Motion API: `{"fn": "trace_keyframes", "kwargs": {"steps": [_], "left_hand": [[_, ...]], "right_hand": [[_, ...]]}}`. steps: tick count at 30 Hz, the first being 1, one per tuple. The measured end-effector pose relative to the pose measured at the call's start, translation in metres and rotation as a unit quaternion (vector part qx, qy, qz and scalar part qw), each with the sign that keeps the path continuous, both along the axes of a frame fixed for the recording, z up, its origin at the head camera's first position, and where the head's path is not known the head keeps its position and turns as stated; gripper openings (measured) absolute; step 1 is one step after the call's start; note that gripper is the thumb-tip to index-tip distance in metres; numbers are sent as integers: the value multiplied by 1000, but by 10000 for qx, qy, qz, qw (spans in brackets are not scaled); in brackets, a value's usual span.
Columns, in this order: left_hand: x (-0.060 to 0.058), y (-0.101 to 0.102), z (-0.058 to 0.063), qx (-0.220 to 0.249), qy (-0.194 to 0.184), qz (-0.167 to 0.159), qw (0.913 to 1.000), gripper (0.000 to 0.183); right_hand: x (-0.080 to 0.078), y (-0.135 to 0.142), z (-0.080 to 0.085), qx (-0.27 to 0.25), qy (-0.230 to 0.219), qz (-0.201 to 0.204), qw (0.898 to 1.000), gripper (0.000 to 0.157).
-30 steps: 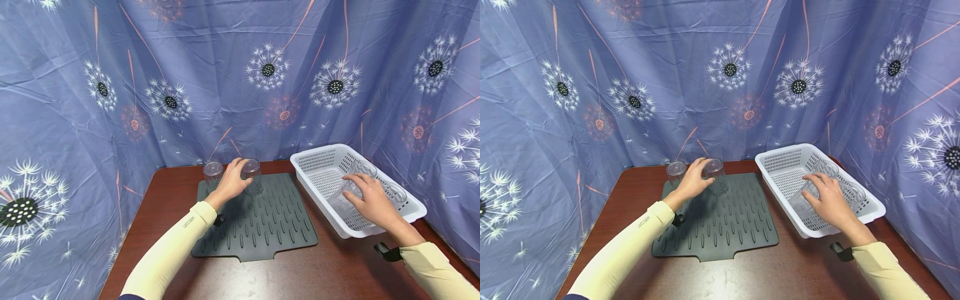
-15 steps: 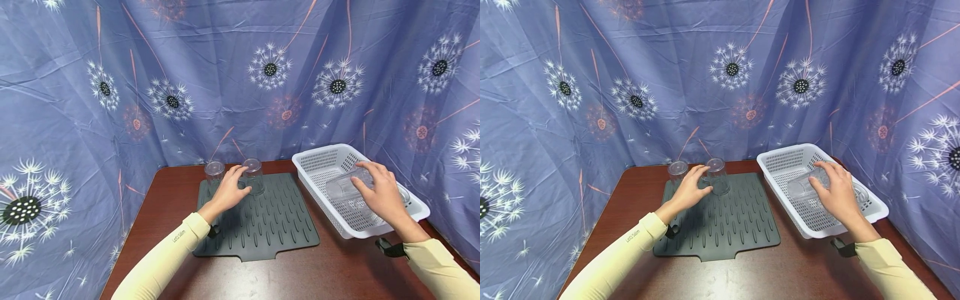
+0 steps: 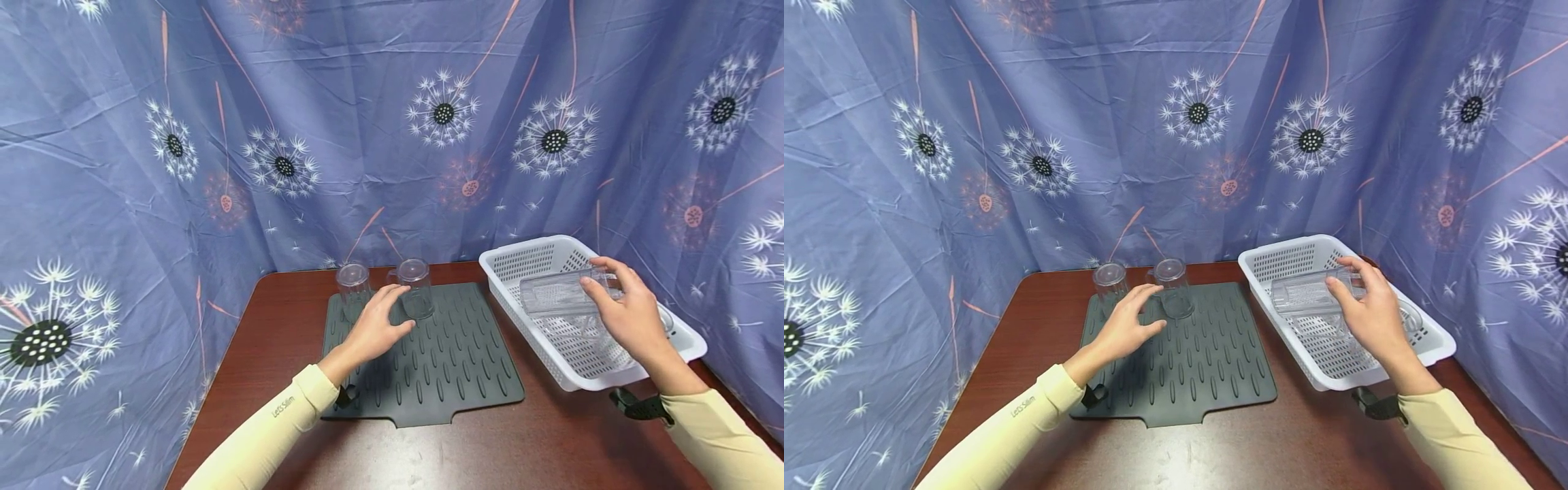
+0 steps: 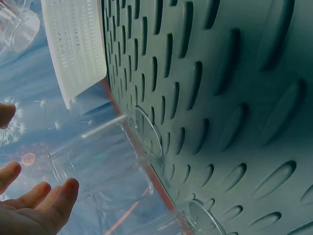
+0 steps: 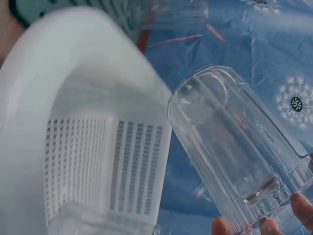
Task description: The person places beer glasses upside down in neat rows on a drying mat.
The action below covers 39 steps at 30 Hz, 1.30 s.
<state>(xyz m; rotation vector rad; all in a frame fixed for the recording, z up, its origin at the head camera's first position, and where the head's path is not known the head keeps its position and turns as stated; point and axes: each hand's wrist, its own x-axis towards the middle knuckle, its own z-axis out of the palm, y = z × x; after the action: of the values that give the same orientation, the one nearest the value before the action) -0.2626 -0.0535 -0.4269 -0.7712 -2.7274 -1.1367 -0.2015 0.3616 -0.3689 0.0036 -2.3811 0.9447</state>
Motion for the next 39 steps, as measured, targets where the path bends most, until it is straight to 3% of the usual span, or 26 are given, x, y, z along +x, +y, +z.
{"fn": "trace_keyframes", "kwargs": {"steps": [6, 12, 20, 25, 28, 32, 39], "left_hand": [[8, 0, -2, 47, -37, -84, 9999, 68], [16, 1, -2, 177, -145, -152, 9996, 68], [23, 3, -4, 270, -150, -215, 9993, 68], [26, 5, -5, 379, -185, -304, 9986, 68], [28, 5, -6, 425, -265, -349, 9981, 68], [30, 5, -7, 495, -314, -406, 9975, 68], [31, 7, -10, 647, -374, -463, 9961, 69]], "right_hand": [[1, -10, -1, -817, -305, 238, 9959, 36], [0, -26, -7, -1636, -300, 728, 9834, 28], [2, -48, -13, -3223, -609, 1616, 9308, 25], [2, -59, -16, -3362, -900, 1620, 9234, 24], [1, -64, -19, -3246, -1008, 1582, 9271, 25], [0, -72, -22, -3306, -1169, 1668, 9215, 26], [-1, -83, -28, -3852, -1513, 1967, 8888, 34]]}}
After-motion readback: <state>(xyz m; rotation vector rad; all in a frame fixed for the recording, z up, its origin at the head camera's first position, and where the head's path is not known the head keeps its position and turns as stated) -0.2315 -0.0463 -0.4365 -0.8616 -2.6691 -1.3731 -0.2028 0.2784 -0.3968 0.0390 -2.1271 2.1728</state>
